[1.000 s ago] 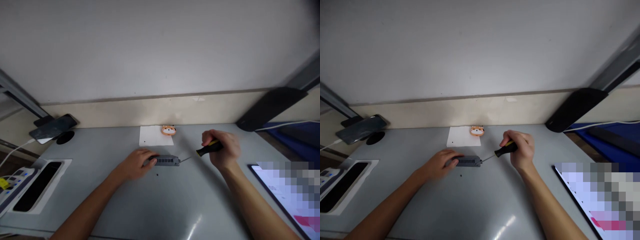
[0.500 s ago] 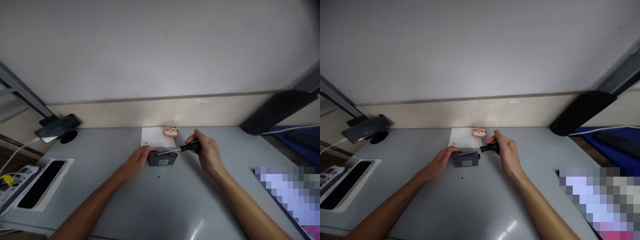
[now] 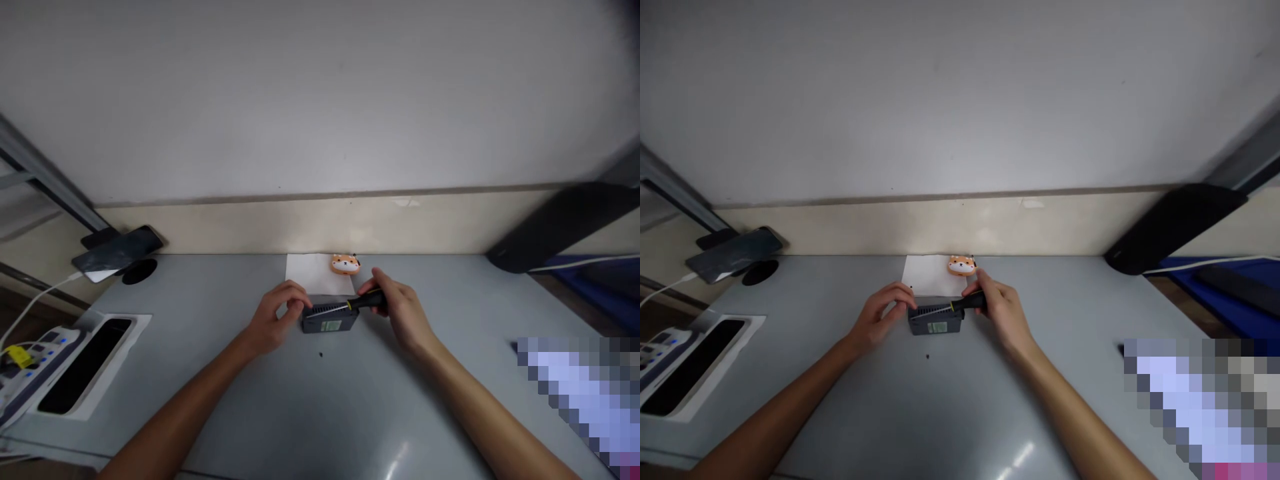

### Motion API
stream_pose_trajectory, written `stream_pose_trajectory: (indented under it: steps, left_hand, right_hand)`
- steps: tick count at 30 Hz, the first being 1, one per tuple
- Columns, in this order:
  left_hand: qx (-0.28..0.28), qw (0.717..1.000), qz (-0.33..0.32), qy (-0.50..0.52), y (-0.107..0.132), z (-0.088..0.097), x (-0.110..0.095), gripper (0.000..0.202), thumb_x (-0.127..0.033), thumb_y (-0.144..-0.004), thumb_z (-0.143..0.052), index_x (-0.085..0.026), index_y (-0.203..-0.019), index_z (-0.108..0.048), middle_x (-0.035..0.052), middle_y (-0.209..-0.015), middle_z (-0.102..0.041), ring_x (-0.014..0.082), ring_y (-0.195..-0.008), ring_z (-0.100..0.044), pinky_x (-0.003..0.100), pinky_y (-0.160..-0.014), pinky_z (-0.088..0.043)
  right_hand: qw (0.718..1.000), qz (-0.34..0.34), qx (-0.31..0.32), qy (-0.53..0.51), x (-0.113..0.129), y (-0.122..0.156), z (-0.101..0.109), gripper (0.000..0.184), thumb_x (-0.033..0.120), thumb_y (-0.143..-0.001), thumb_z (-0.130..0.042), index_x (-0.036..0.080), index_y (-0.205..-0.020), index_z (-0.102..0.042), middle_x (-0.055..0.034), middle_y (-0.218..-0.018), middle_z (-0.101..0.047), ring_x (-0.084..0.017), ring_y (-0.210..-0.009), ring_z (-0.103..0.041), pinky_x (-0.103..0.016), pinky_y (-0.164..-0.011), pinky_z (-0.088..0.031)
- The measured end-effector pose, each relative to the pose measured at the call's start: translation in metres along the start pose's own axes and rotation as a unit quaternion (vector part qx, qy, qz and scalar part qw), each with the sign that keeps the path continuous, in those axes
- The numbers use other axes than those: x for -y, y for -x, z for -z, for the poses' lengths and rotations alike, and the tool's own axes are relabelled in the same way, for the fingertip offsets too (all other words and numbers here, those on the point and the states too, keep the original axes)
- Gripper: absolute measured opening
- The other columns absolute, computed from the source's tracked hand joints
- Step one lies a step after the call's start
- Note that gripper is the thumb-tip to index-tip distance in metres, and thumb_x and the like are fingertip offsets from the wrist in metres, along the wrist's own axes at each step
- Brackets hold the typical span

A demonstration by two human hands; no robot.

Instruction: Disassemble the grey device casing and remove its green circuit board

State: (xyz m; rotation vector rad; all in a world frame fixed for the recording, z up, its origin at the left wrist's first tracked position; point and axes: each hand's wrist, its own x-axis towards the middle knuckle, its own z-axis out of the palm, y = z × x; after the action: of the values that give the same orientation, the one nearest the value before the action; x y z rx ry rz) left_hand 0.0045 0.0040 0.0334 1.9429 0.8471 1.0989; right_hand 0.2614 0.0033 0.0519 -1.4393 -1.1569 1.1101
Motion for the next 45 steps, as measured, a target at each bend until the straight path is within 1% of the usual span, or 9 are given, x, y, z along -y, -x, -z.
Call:
stream_pose_trajectory:
  steps: [5, 9, 16, 19, 26, 29, 33, 38, 45]
  left_hand:
    - [0.007, 1.000, -0.011, -0.021, 0.000, 0.001, -0.002, 0.018, -0.024, -0.100, -0.051, -0.020, -0.093, -0.067, 0.0062, -0.095, -0.062, 0.0177, -0.085, -0.059, 0.032, -0.077, -0.046]
    - [0.021, 0.999, -0.025, -0.025, 0.000, 0.000, -0.001, 0.014, -0.019, -0.097, -0.052, -0.020, -0.092, -0.065, 0.0062, -0.095, -0.061, 0.0173, -0.085, -0.058, 0.031, -0.074, -0.045]
    - [0.036, 0.996, -0.074, -0.026, 0.002, 0.000, 0.003, 0.010, -0.016, -0.095, -0.055, -0.020, -0.098, -0.064, 0.0072, -0.100, -0.060, 0.0187, -0.091, -0.059, 0.034, -0.081, -0.047]
    - [0.039, 0.995, -0.084, -0.024, 0.001, 0.000, 0.001, 0.009, -0.016, -0.095, -0.056, -0.020, -0.098, -0.063, 0.0073, -0.101, -0.059, 0.0190, -0.092, -0.059, 0.035, -0.083, -0.048]
    - [0.023, 0.995, -0.089, -0.045, 0.001, -0.002, -0.001, 0.005, -0.017, -0.095, -0.058, -0.019, -0.092, -0.062, 0.0065, -0.100, -0.059, 0.0186, -0.091, -0.059, 0.036, -0.085, -0.049]
    - [0.011, 0.995, -0.084, -0.052, 0.001, -0.003, -0.001, 0.004, -0.019, -0.095, -0.060, -0.019, -0.092, -0.062, 0.0059, -0.099, -0.059, 0.0179, -0.090, -0.059, 0.034, -0.083, -0.049]
    - [-0.013, 0.996, -0.074, -0.050, 0.000, -0.005, 0.002, 0.008, -0.020, -0.096, -0.060, -0.019, -0.089, -0.063, 0.0049, -0.097, -0.059, 0.0165, -0.088, -0.059, 0.032, -0.081, -0.049]
    - [-0.013, 0.996, -0.072, -0.048, 0.000, -0.004, 0.006, 0.008, -0.019, -0.096, -0.060, -0.019, -0.089, -0.064, 0.0042, -0.097, -0.059, 0.0157, -0.087, -0.059, 0.032, -0.081, -0.048]
    - [-0.012, 0.995, -0.086, -0.053, 0.001, -0.005, 0.005, 0.006, -0.017, -0.095, -0.062, -0.020, -0.090, -0.064, 0.0046, -0.097, -0.059, 0.0163, -0.089, -0.060, 0.033, -0.082, -0.049]
  right_hand:
    - [1.000, 0.002, 0.002, 0.000, -0.007, -0.004, 0.001, 0.059, 0.068, -0.090, -0.054, 0.017, -0.069, -0.072, -0.0011, -0.056, -0.055, -0.014, -0.053, -0.049, -0.028, -0.053, -0.036]
    - [1.000, -0.019, -0.003, -0.019, -0.008, -0.005, 0.002, 0.057, 0.068, -0.089, -0.056, 0.017, -0.069, -0.073, -0.0020, -0.060, -0.058, -0.014, -0.055, -0.049, -0.028, -0.055, -0.036]
    - [0.999, -0.020, -0.014, -0.035, -0.010, -0.006, 0.001, 0.055, 0.065, -0.090, -0.054, 0.017, -0.070, -0.073, -0.0027, -0.063, -0.060, -0.014, -0.056, -0.049, -0.028, -0.056, -0.037]
    - [0.999, -0.026, -0.007, -0.032, -0.012, -0.006, -0.001, 0.056, 0.065, -0.090, -0.054, 0.017, -0.070, -0.074, -0.0029, -0.063, -0.061, -0.013, -0.055, -0.049, -0.028, -0.056, -0.037]
    - [0.998, -0.028, -0.008, -0.053, -0.014, -0.007, 0.000, 0.054, 0.065, -0.090, -0.054, 0.018, -0.071, -0.073, -0.0017, -0.060, -0.057, -0.014, -0.055, -0.048, -0.029, -0.055, -0.035]
    - [0.997, -0.023, -0.029, -0.063, -0.014, -0.010, 0.005, 0.052, 0.064, -0.088, -0.057, 0.018, -0.071, -0.073, -0.0025, -0.063, -0.060, -0.014, -0.056, -0.049, -0.029, -0.055, -0.037]
    - [0.996, -0.022, -0.046, -0.068, -0.012, -0.011, 0.008, 0.050, 0.063, -0.087, -0.060, 0.018, -0.070, -0.073, -0.0034, -0.068, -0.063, -0.014, -0.057, -0.051, -0.028, -0.055, -0.039]
    - [0.997, -0.013, -0.045, -0.060, -0.007, -0.009, 0.006, 0.050, 0.061, -0.089, -0.057, 0.018, -0.068, -0.073, -0.0021, -0.064, -0.061, -0.012, -0.055, -0.049, -0.027, -0.054, -0.038]
    - [0.997, -0.018, -0.059, -0.055, -0.005, -0.006, 0.006, 0.047, 0.060, -0.088, -0.059, 0.019, -0.070, -0.074, -0.0022, -0.069, -0.062, -0.013, -0.061, -0.052, -0.026, -0.054, -0.038]
